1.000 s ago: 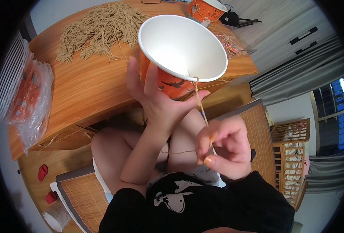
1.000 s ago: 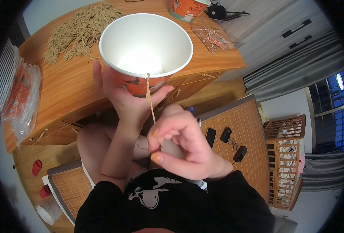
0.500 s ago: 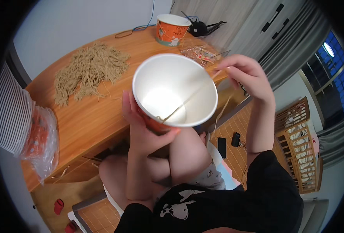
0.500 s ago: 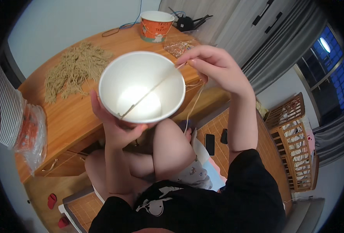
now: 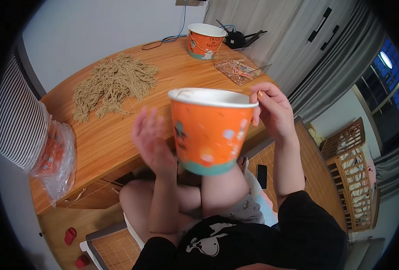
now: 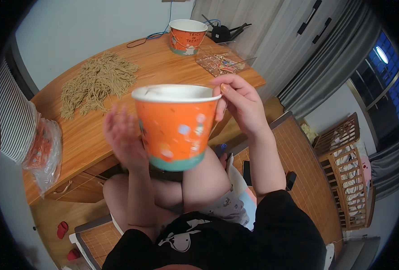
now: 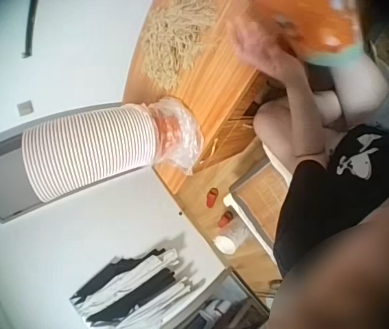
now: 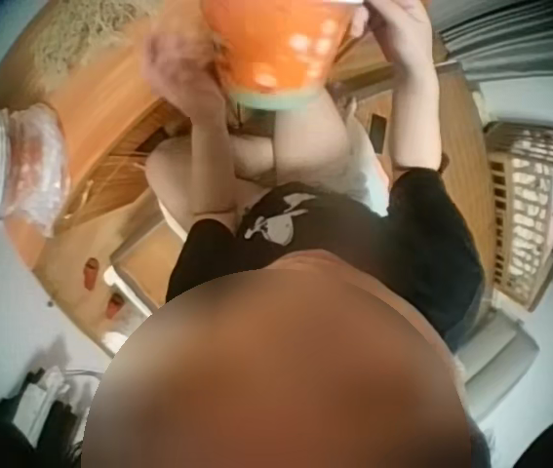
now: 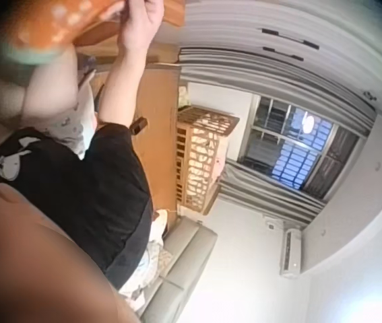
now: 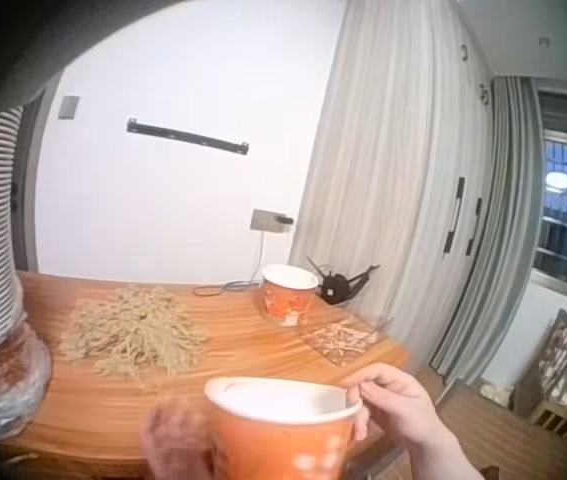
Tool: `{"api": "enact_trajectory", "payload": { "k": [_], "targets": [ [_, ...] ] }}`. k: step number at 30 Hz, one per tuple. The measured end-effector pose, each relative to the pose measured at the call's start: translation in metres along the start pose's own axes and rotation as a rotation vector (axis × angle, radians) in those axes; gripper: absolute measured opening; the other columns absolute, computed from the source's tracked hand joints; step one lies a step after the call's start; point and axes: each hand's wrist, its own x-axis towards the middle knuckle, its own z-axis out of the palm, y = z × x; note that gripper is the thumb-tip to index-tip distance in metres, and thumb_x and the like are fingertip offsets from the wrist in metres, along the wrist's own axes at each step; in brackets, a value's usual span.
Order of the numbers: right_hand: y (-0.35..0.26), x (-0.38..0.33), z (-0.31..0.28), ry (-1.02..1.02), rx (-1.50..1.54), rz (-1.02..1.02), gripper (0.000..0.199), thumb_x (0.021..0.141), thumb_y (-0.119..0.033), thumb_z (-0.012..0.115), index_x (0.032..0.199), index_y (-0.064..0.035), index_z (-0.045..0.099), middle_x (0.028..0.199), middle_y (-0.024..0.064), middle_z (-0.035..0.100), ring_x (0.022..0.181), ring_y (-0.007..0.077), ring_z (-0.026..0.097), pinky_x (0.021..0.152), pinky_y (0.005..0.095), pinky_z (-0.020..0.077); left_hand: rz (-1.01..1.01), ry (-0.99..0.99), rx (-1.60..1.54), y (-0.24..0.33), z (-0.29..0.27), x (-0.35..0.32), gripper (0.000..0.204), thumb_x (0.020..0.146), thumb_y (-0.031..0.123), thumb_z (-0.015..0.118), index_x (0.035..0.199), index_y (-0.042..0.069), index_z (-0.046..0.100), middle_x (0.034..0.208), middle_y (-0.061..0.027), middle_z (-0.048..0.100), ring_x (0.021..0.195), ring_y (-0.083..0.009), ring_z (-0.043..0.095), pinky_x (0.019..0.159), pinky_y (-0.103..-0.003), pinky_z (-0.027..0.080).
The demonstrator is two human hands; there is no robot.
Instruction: Tying twine to paper buckets to create handles.
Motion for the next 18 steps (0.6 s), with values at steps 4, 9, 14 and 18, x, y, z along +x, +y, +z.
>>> {"api": "enact_trajectory", "payload": {
  "k": [4,9,14,18],
  "targets": [
    [-0.003,-0.009,0.041,0.062,-0.053,-0.02,0.028,0.105,-0.009,0.045,0.126,0.0037,0.059,0.111,0.0108,0.067,0.086,0.0207,0.074,0.076,0.0277,0.0582,0.686,-0.2,0.386,0.007,-0.013,-0.013,0.045,0.097,0.04,0.056,0.119,0.001,0.058,0.097,-0.0122,0.062,0.085,-0.0238,0.061,0.068,-0.033,0.047],
    [0.009,-0.004,0.094,0.161,-0.159,0.069,0.03,0.107,-0.01,0.043,0.129,0.0016,0.06,0.122,0.0081,0.067,0.111,0.0162,0.068,0.087,0.0247,0.0542,-0.061,-0.801,0.366,0.032,0.034,-0.044,0.064,0.103,0.059,0.036,0.089,0.005,0.068,0.051,0.0028,0.04,0.046,-0.011,0.036,0.047,-0.028,0.027],
    [0.02,0.002,0.118,0.148,-0.21,0.092,0.032,0.107,-0.01,0.043,0.131,0.0017,0.06,0.123,0.0079,0.067,0.113,0.0152,0.066,0.088,0.0246,0.0527,-0.764,-0.496,-0.116,-0.008,0.033,-0.085,0.048,0.111,0.047,0.023,0.107,0.01,0.054,0.067,0.0044,0.045,0.055,-0.0053,0.036,0.05,-0.022,0.029],
    [0.025,0.002,0.127,0.094,-0.249,0.114,0.032,0.106,-0.01,0.045,0.131,0.0033,0.06,0.119,0.0102,0.068,0.109,0.0123,0.065,0.086,0.0251,0.0526,-0.75,-0.031,-0.282,0.004,0.049,-0.072,0.042,0.11,0.046,0.029,0.119,0.012,0.052,0.072,0.0056,0.045,0.054,-0.0042,0.035,0.047,-0.02,0.026]
  ]
}}
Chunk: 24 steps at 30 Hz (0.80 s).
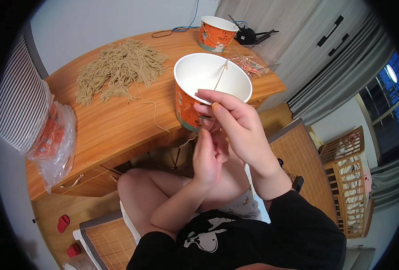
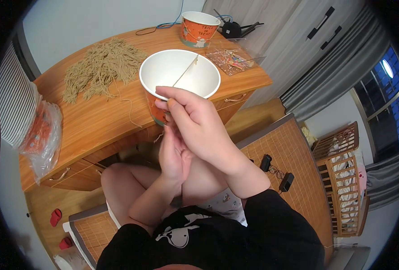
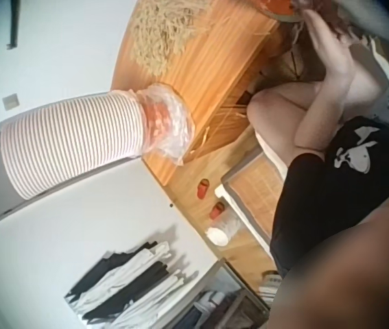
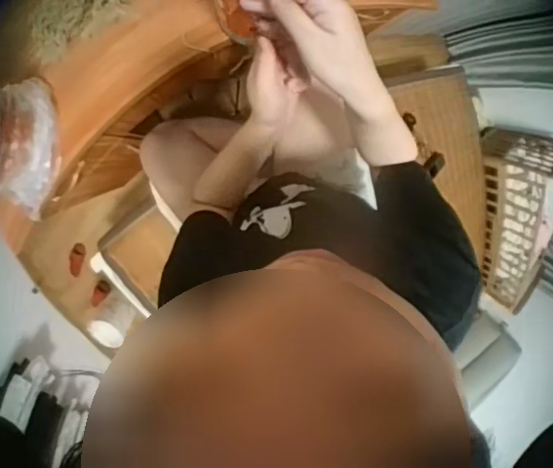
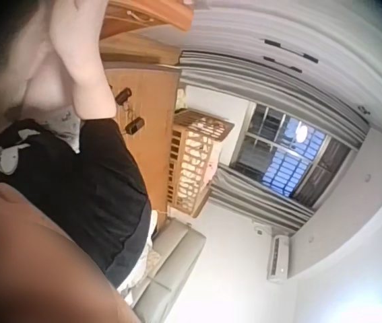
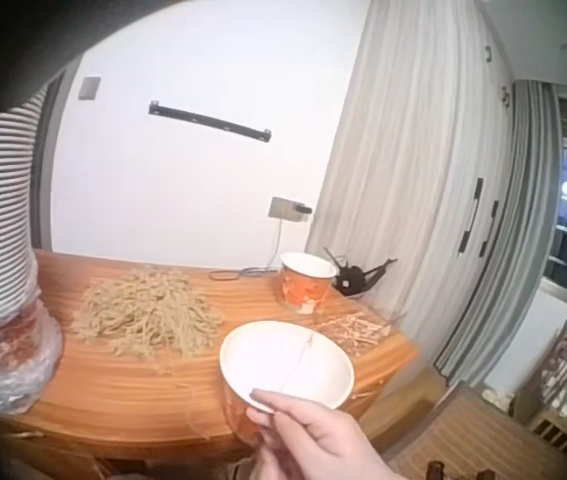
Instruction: Tying twine to paper buckets to create handles.
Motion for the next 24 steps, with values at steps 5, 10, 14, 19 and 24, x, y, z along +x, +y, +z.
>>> {"api": "enact_trajectory", "payload": {
  "k": [5,10,14,19,24],
  "targets": [
    [0.0,-0.001,0.003,-0.041,0.026,-0.021,0.033,0.104,-0.006,0.048,0.133,0.0048,0.058,0.121,0.0113,0.067,0.109,0.0134,0.065,0.095,0.0272,0.0523,0.258,-0.012,-0.168,0.014,-0.021,0.013,0.035,0.111,0.037,0.033,0.121,0.01,0.054,0.066,0.0049,0.037,0.049,-0.004,0.029,0.045,-0.02,0.025],
    [-0.008,-0.007,-0.009,0.017,0.071,-0.027,0.033,0.104,-0.006,0.051,0.135,0.0012,0.058,0.129,0.0095,0.065,0.105,0.0118,0.067,0.086,0.0245,0.0547,0.349,0.022,-0.215,0.036,-0.022,0.011,0.034,0.111,0.038,0.034,0.128,0.014,0.053,0.067,0.005,0.033,0.052,-0.0042,0.03,0.049,-0.019,0.029],
    [-0.008,-0.014,-0.022,0.15,-0.08,-0.108,0.03,0.102,-0.008,0.052,0.128,0.0045,0.061,0.125,0.0183,0.067,0.085,0.0177,0.074,0.072,0.0253,0.0575,0.391,-0.08,-0.272,0.047,-0.024,0.007,0.032,0.11,0.039,0.037,0.121,0.015,0.055,0.067,0.0055,0.035,0.05,-0.0044,0.029,0.05,-0.021,0.026],
    [0.004,-0.024,-0.056,0.195,-0.102,-0.139,0.021,0.099,-0.004,0.06,0.116,0.0054,0.068,0.111,0.0152,0.073,0.08,0.0125,0.07,0.071,0.0248,0.0593,0.371,-0.143,-0.338,0.054,-0.019,-0.001,0.03,0.11,0.037,0.034,0.106,0.014,0.054,0.066,0.0041,0.035,0.049,-0.0064,0.03,0.05,-0.022,0.027],
    [0.004,-0.038,-0.076,0.271,-0.272,0.003,0.016,0.093,-0.004,0.066,0.107,-0.0002,0.072,0.1,0.0096,0.072,0.086,0.0114,0.066,0.069,0.0227,0.0502,0.435,-0.2,-0.193,0.051,-0.022,0.003,0.03,0.109,0.034,0.034,0.094,0.011,0.046,0.071,0.0013,0.041,0.056,-0.0091,0.036,0.056,-0.025,0.03]
  ]
}}
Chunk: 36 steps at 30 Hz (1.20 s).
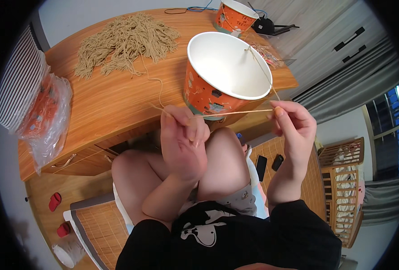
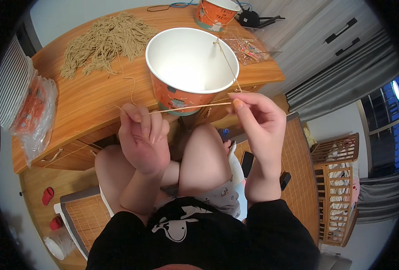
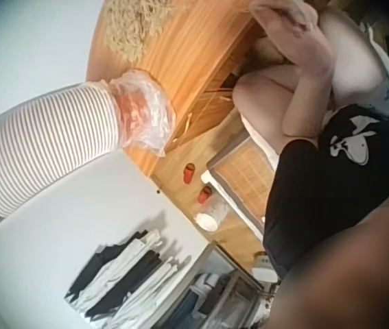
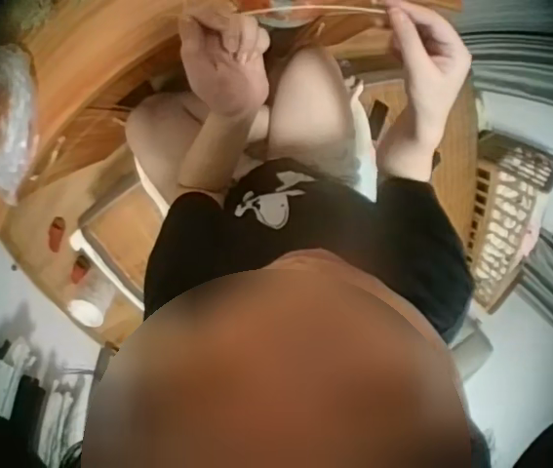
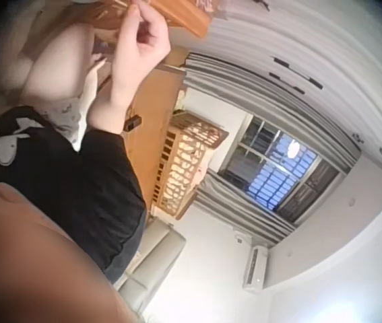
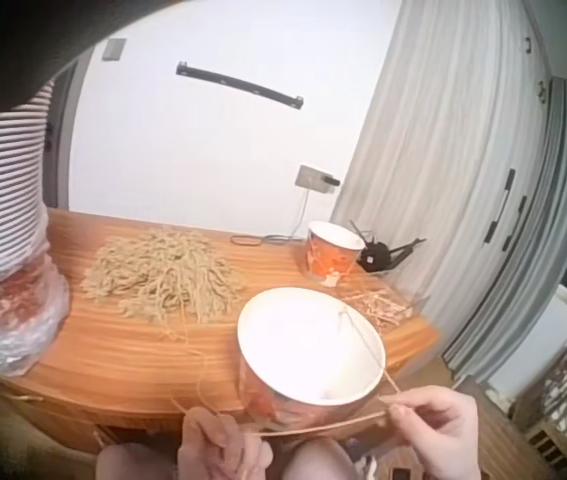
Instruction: Tying twine to paper buckets to create handles.
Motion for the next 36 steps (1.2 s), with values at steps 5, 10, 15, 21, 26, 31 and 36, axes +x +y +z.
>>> {"api": "enact_trajectory", "payload": {
  "k": [5,10,15,21,26,31,36],
  "targets": [
    [-0.013,0.014,0.024,0.182,-0.67,-0.625,0.019,0.076,-0.011,0.076,0.094,-0.008,0.073,0.104,0.0098,0.064,0.103,0.0272,0.057,0.089,0.0362,0.0422,0.214,0.173,0.596,-0.01,-0.018,0.012,0.021,0.096,0.019,0.059,0.092,0.008,0.042,0.098,-0.0088,0.05,0.09,-0.0174,0.046,0.085,-0.029,0.04],
    [-0.031,0.036,0.074,-0.04,-0.818,-0.803,0.02,0.078,-0.019,0.072,0.096,-0.0096,0.072,0.107,0.0072,0.066,0.107,0.0292,0.058,0.095,0.0416,0.038,0.574,-0.081,1.391,-0.022,-0.044,0.038,0.054,0.073,0.016,0.086,0.098,0.005,0.039,0.14,-0.0316,0.035,0.132,-0.0421,0.037,0.108,-0.051,0.032],
    [-0.026,0.043,0.093,-0.086,-0.845,-0.676,0.018,0.078,-0.017,0.069,0.091,-0.0055,0.072,0.086,0.0069,0.068,0.097,0.0261,0.061,0.092,0.0409,0.0381,0.625,-0.202,1.265,-0.039,-0.057,0.054,0.079,0.066,0.026,0.094,0.109,0.008,0.03,0.147,-0.046,0.027,0.135,-0.0561,0.04,0.105,-0.056,0.04],
    [-0.02,0.039,0.089,-0.059,-0.753,-0.606,0.015,0.076,-0.015,0.069,0.086,-0.0043,0.073,0.079,0.0069,0.069,0.089,0.0262,0.062,0.089,0.0402,0.0395,0.575,-0.177,1.295,-0.037,-0.044,0.045,0.08,0.069,0.024,0.093,0.111,0.01,0.027,0.145,-0.0486,0.027,0.132,-0.0557,0.045,0.1,-0.052,0.048],
    [-0.022,0.027,0.084,-0.03,-0.682,-0.509,0.017,0.074,-0.013,0.069,0.087,-0.0032,0.073,0.077,0.0082,0.068,0.085,0.026,0.061,0.087,0.0386,0.0421,0.603,-0.146,1.266,-0.045,-0.041,0.039,0.082,0.067,0.024,0.095,0.111,0.011,0.027,0.145,-0.047,0.029,0.129,-0.053,0.048,0.099,-0.052,0.048],
    [-0.027,0.024,0.077,-0.055,-0.633,-0.53,0.017,0.075,0.0,0.065,0.09,0.0031,0.071,0.082,0.0093,0.066,0.084,0.0197,0.06,0.075,0.03,0.0476,0.641,-0.148,1.279,-0.039,-0.033,0.035,0.084,0.063,0.024,0.096,0.112,0.012,0.029,0.148,-0.0399,0.033,0.129,-0.0501,0.049,0.101,-0.052,0.046],
    [-0.028,0.02,0.068,-0.106,-0.541,-0.532,0.017,0.074,0.003,0.063,0.09,0.004,0.068,0.08,0.0079,0.064,0.083,0.0189,0.056,0.075,0.0298,0.0451,0.643,-0.155,1.312,-0.034,-0.03,0.029,0.081,0.061,0.023,0.096,0.111,0.013,0.033,0.148,-0.0369,0.036,0.13,-0.0499,0.048,0.104,-0.055,0.041]
  ]
}}
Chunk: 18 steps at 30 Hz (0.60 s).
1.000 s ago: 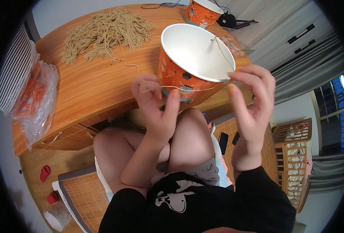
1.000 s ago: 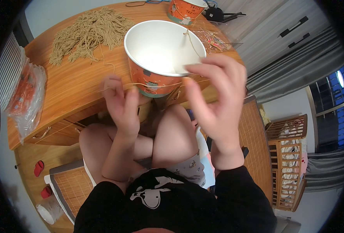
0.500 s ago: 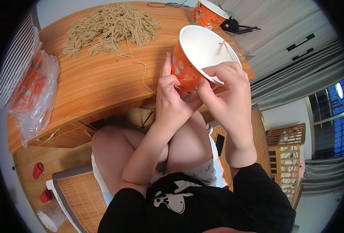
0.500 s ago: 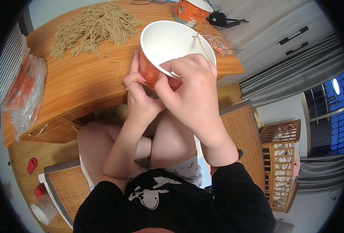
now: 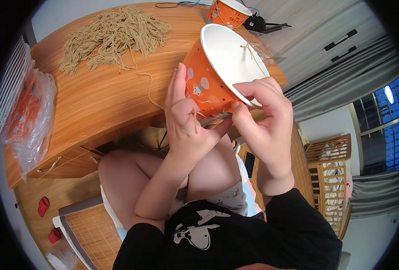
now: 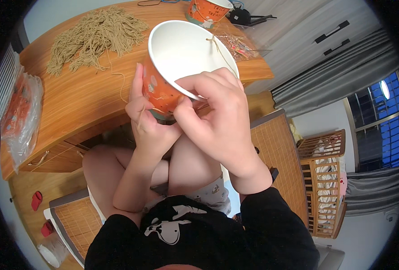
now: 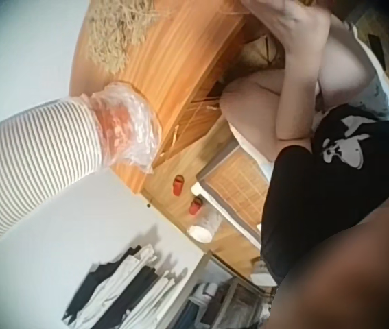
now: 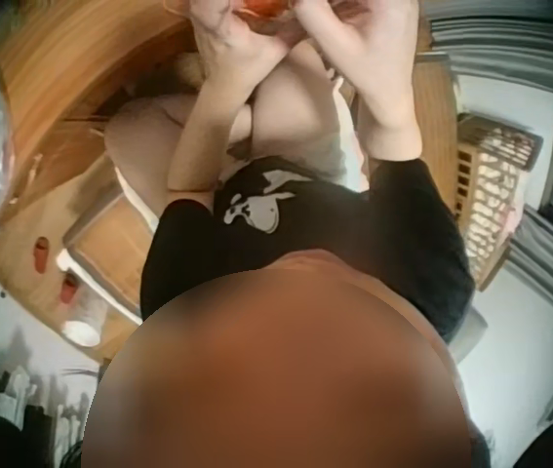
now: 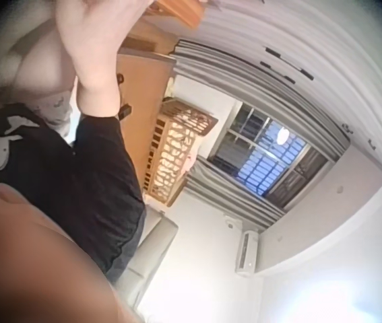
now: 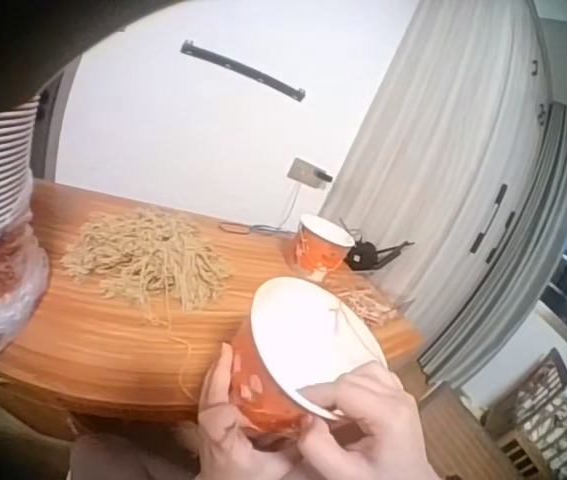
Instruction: Tying twine to paper buckets to create handles.
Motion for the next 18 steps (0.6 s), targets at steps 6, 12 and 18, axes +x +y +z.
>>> {"api": "enact_trajectory", "payload": {
  "k": [6,12,18],
  "targets": [
    [0.005,-0.009,-0.013,-0.015,0.01,0.063,0.014,0.075,-0.012,0.067,0.086,-0.005,0.07,0.079,0.008,0.067,0.08,0.0257,0.058,0.079,0.036,0.0437,0.054,-0.036,0.028,0.006,-0.004,0.004,0.082,0.058,0.021,0.096,0.111,0.012,0.035,0.148,-0.0345,0.039,0.131,-0.0504,0.047,0.104,-0.057,0.04],
    [0.006,-0.011,-0.018,-0.044,-0.016,-0.009,0.014,0.073,-0.009,0.07,0.087,-0.0061,0.07,0.08,0.0058,0.068,0.083,0.0233,0.06,0.08,0.0344,0.0437,0.088,-0.055,0.075,0.011,-0.006,0.005,0.081,0.057,0.021,0.096,0.11,0.01,0.035,0.148,-0.0342,0.04,0.131,-0.0512,0.046,0.105,-0.057,0.04],
    [0.005,-0.014,-0.018,0.037,0.091,-0.021,0.016,0.072,-0.002,0.068,0.087,-0.0039,0.069,0.08,0.0061,0.067,0.08,0.0231,0.06,0.076,0.0323,0.0466,0.134,-0.011,0.126,0.015,-0.007,0.002,0.073,0.064,0.028,0.093,0.107,0.011,0.036,0.148,-0.0329,0.041,0.131,-0.0517,0.046,0.104,-0.057,0.039]
  ]
}}
